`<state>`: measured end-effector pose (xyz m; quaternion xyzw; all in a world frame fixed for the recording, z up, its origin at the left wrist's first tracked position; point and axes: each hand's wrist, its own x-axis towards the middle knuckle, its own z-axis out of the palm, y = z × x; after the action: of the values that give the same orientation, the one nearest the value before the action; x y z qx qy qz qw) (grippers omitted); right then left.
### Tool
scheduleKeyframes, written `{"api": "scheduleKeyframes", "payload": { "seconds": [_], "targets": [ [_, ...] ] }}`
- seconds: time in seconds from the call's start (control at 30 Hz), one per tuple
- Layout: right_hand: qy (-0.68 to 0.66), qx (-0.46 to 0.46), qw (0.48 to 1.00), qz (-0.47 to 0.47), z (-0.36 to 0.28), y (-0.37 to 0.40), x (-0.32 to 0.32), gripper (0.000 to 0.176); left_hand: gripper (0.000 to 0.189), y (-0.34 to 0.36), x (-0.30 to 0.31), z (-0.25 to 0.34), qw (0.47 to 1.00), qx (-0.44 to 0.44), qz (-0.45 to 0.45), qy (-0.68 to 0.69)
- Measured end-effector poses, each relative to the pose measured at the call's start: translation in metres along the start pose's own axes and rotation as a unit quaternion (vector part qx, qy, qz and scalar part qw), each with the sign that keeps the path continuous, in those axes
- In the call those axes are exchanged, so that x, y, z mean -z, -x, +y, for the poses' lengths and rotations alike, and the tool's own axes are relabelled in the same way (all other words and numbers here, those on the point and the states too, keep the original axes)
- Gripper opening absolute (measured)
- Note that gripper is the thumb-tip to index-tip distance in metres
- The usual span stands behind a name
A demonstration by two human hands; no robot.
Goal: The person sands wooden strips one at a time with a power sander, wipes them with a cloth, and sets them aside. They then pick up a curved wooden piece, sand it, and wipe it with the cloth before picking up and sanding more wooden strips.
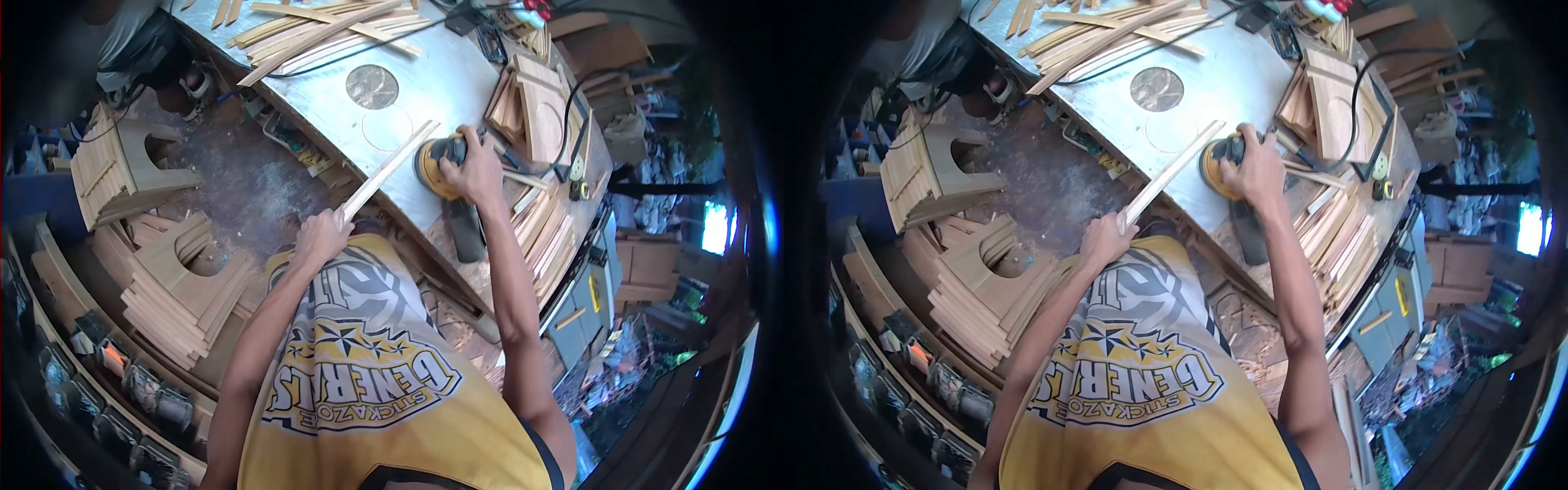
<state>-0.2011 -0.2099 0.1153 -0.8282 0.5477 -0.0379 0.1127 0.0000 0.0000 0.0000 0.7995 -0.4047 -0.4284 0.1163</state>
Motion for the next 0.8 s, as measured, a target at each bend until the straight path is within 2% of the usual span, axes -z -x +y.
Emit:
{"api": "scheduleKeyframes", "payload": {
  "seconds": [0.07, 0.1, 0.2, 0.3, 0.37, 0.43, 0.6, 0.7, 0.8],
  "targets": [
    [0.013, 0.031, 0.999, 0.009, 0.000, -0.006, 0.008, 0.063, 0.046, -0.016, -0.004, 0.005, 0.999, -0.017, 0.039, -0.006],
    [0.021, 0.020, 0.997, -0.065, -0.008, 0.032, 0.016, 0.063, 0.046, 0.039, -0.018, -0.009, 0.999, 0.032, -0.018, 0.006],
    [-0.007, 0.094, 0.995, -0.008, -0.016, 0.012, 0.019, 0.061, 0.047, 0.015, -0.013, -0.002, 0.999, 0.009, 0.034, 0.002],
    [-0.015, 0.130, 0.991, -0.008, -0.022, 0.000, 0.014, 0.061, 0.048, 0.017, -0.019, 0.002, 0.999, 0.018, 0.049, -0.002],
    [-0.005, 0.126, 0.991, -0.034, -0.029, -0.005, 0.013, 0.062, 0.047, 0.019, -0.023, 0.003, 0.999, 0.034, 0.041, 0.005],
    [0.038, 0.151, 0.984, -0.083, -0.038, -0.007, 0.012, 0.062, 0.042, 0.022, -0.020, 0.006, 0.998, 0.040, 0.039, -0.024],
    [0.041, 0.234, 0.958, -0.160, -0.070, 0.025, 0.011, 0.059, 0.037, 0.022, -0.021, 0.013, 0.996, 0.058, 0.056, -0.033],
    [0.041, 0.261, 0.950, -0.164, -0.075, 0.032, 0.009, 0.059, 0.036, 0.020, -0.023, 0.011, 0.995, 0.061, 0.066, -0.037],
    [0.045, 0.240, 0.957, -0.159, -0.068, 0.013, 0.010, 0.057, 0.036, 0.020, -0.024, 0.010, 0.995, 0.062, 0.074, -0.027]
  ]
}}
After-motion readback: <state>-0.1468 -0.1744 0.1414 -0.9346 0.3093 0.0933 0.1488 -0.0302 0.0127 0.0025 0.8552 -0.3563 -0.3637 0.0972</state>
